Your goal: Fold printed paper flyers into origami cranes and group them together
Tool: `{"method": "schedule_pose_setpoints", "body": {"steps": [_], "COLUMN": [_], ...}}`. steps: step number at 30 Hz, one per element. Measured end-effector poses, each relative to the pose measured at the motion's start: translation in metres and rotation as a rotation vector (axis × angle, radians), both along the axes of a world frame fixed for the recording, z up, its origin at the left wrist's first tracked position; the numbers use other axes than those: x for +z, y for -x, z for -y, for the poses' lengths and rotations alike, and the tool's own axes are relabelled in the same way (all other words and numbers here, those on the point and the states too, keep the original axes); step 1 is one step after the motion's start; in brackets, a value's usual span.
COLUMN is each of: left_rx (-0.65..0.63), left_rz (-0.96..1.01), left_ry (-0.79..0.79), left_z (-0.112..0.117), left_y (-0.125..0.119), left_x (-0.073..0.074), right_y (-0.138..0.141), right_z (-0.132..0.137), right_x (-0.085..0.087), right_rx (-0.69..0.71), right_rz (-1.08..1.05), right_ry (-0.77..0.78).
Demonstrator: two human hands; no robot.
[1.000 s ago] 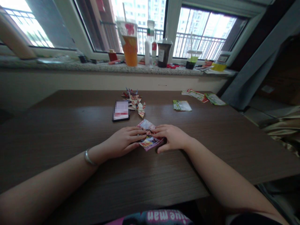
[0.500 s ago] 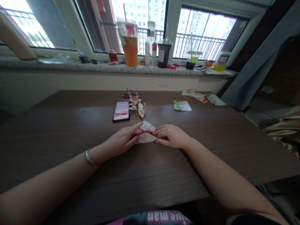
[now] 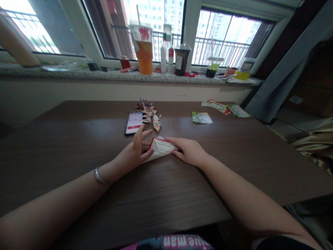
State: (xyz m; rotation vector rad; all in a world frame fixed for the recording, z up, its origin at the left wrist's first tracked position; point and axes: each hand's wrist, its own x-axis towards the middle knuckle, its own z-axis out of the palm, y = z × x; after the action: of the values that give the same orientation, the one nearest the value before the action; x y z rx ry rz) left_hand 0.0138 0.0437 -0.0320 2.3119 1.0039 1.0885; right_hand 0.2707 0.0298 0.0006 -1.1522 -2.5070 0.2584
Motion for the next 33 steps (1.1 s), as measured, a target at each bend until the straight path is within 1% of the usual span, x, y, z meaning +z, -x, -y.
{"method": "schedule_pose_setpoints", "body": {"steps": [3,7,10,12,15,18,21,24,28,33], "left_rx": [0.023,0.044,0.054,0.019,-0.016,-0.022,0.001,-0.021,-0.093,-0.117], "left_rz": [-0.019,-0.083,-0.237,-0.313,-0.393,-0.483,-0.549,-0.607,-0.605,-0.564], "left_ry": [0.004,-0.007,-0.072,-0.087,-0.141,-0.186,-0.21,-0.208,-0.185,-0.137], "left_z": [0.0,0.004,0.008,0.009,0.01,0.009,0.007,0.004,0.001,0.004], "left_y": [0.0,-0.003,-0.004,-0.004,-0.004,-0.003,0.0,0.005,0.008,0.007], "left_x": [0.001,0.01,0.019,0.022,0.022,0.022,0.021,0.021,0.025,0.028], "right_y": [0.001,0.001,0.002,0.004,0.004,0.002,-0.001,-0.003,-0.002,0.0], "right_z": [0.001,0.001,0.0,0.0,0.0,-0.001,-0.003,-0.005,-0.005,-0.003], "right_x": [-0.001,-0.001,0.001,0.002,0.003,0.003,0.002,0.002,0.003,0.006], "right_rx": [0.066,0.091,0.103,0.114,0.135,0.15,0.163,0.194,0.217,0.207], "right_rz": [0.062,0.145,0.171,0.179,0.185,0.192,0.197,0.188,0.147,0.177], "right_ry": [-0.098,-0.155,-0.151,-0.147,-0.148,-0.147,-0.133,-0.11,-0.102,-0.131]}}
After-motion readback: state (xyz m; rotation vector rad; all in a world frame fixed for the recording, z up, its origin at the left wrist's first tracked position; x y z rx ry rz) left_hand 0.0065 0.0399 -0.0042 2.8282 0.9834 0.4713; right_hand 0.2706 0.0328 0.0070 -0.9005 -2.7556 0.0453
